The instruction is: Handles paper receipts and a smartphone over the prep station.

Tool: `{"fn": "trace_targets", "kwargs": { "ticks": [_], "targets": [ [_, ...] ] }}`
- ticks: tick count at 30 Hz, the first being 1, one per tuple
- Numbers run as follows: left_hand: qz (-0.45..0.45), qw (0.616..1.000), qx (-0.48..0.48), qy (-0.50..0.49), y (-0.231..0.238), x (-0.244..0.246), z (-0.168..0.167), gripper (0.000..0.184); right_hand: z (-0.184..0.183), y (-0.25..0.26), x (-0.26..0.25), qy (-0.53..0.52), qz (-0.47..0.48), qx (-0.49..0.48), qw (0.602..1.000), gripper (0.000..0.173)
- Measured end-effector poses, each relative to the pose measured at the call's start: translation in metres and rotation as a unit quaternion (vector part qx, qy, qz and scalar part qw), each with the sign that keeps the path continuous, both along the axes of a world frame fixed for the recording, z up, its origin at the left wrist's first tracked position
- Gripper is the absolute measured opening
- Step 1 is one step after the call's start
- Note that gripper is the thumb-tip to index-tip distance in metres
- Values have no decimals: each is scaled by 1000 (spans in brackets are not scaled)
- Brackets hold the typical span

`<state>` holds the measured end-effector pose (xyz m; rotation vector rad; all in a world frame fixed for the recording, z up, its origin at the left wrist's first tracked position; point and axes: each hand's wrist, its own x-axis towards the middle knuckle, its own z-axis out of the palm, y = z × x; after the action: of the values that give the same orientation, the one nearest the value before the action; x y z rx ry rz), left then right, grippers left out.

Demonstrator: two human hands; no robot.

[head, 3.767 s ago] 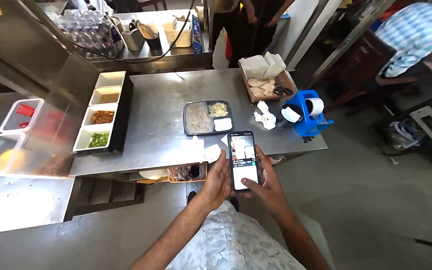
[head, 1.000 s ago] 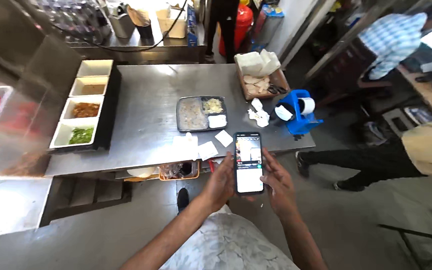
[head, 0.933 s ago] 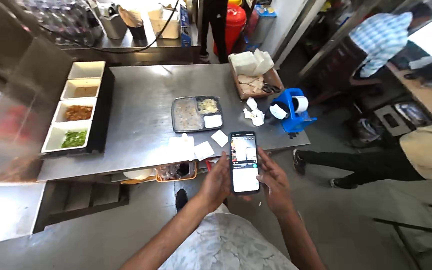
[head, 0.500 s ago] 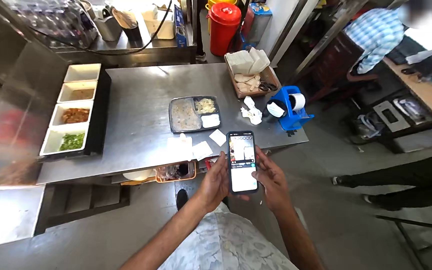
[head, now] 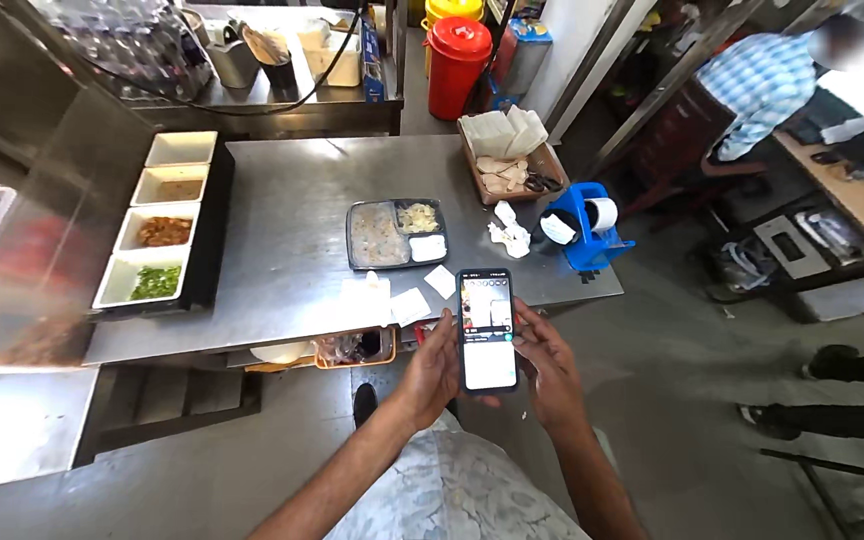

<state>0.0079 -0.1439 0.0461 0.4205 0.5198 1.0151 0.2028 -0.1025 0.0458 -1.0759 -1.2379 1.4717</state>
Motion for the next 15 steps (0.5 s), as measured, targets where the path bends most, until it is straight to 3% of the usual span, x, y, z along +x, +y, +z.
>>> {"fn": "trace_targets", "kwargs": {
  "ticks": [11,15],
  "targets": [
    [16,1000,-7,0,-2,-4,1,74,1,2,-12,-12,-18,14,1000,45],
    [42,998,-34,-14,-3,-16,0,75,-2,3,-18,-25,20,14,999,48]
  ]
}}
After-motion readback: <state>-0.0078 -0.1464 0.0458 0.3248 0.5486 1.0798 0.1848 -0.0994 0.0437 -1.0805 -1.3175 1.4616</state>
